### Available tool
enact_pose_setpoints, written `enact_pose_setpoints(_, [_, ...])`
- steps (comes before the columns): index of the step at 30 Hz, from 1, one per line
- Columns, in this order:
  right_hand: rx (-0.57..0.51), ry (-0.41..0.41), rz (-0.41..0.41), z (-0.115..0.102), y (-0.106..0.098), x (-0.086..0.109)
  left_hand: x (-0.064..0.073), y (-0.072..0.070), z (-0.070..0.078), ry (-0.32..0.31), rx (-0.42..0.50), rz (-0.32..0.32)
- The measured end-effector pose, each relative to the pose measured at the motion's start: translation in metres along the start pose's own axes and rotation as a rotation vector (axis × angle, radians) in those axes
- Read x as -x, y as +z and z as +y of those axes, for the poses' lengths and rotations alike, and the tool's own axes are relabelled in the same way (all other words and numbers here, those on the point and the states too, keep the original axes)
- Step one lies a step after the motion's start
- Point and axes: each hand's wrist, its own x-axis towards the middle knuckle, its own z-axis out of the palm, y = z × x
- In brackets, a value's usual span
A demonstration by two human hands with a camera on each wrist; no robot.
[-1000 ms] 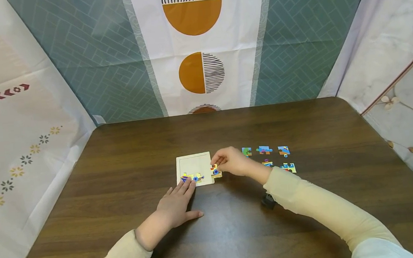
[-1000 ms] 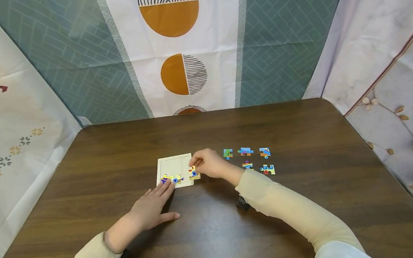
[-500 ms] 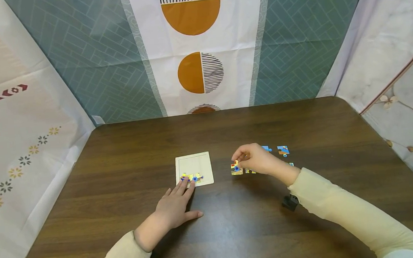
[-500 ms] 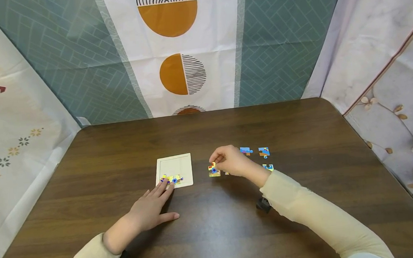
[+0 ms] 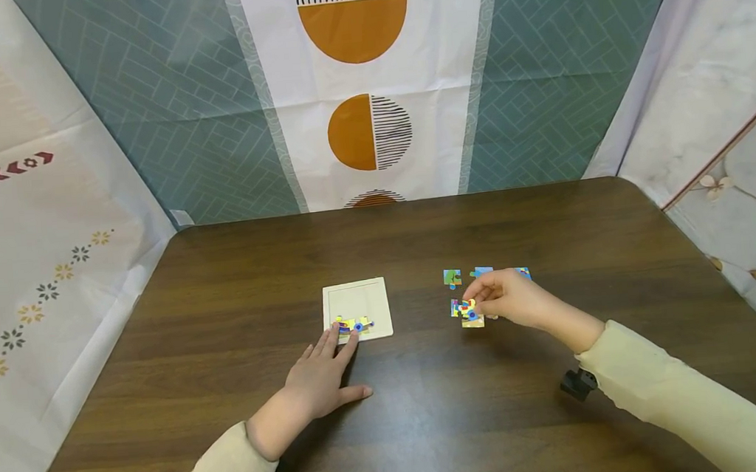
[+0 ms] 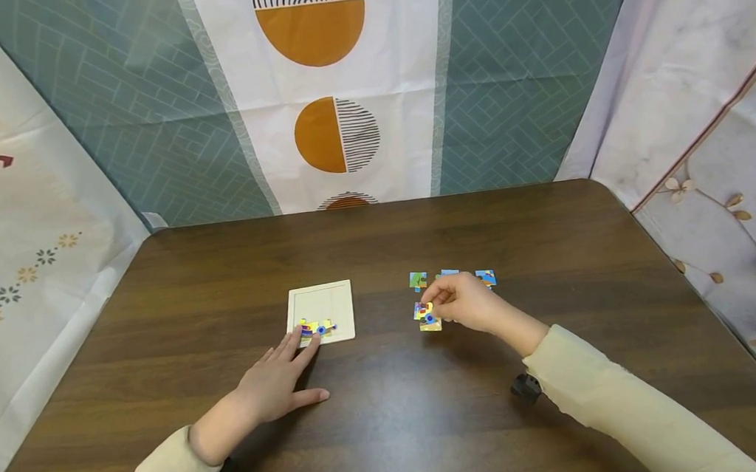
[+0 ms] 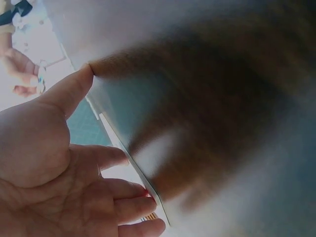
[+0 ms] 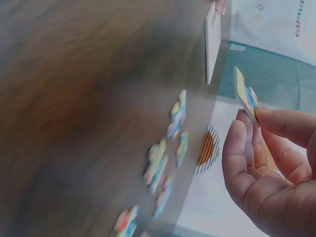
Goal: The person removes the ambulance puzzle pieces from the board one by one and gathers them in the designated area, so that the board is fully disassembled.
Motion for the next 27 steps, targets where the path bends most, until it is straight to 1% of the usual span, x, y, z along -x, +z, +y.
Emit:
enact_pose_setpoints(5, [0.016,0.003,0.024,0.012,-0.008,0.012,0.000,0.000,-0.001,-0.007,-0.005,-0.003])
enact_pose_setpoints(14, [0.015,0.078,0.023,0.033,-0.014,0.029,-0.001,0.001,-0.001,0.001,-0.009,-0.008])
enact_pose_setpoints(20, [0.010,0.093,0.043,0.045,-0.021,0.041,-0.003,0.001,-0.001,0.002,-0.009,-0.008])
enact_pose_setpoints(27, [0.045,0.101,0.066,0.055,-0.026,0.050,-0.003,0.003,-0.001,-0.007,0.000,-0.011])
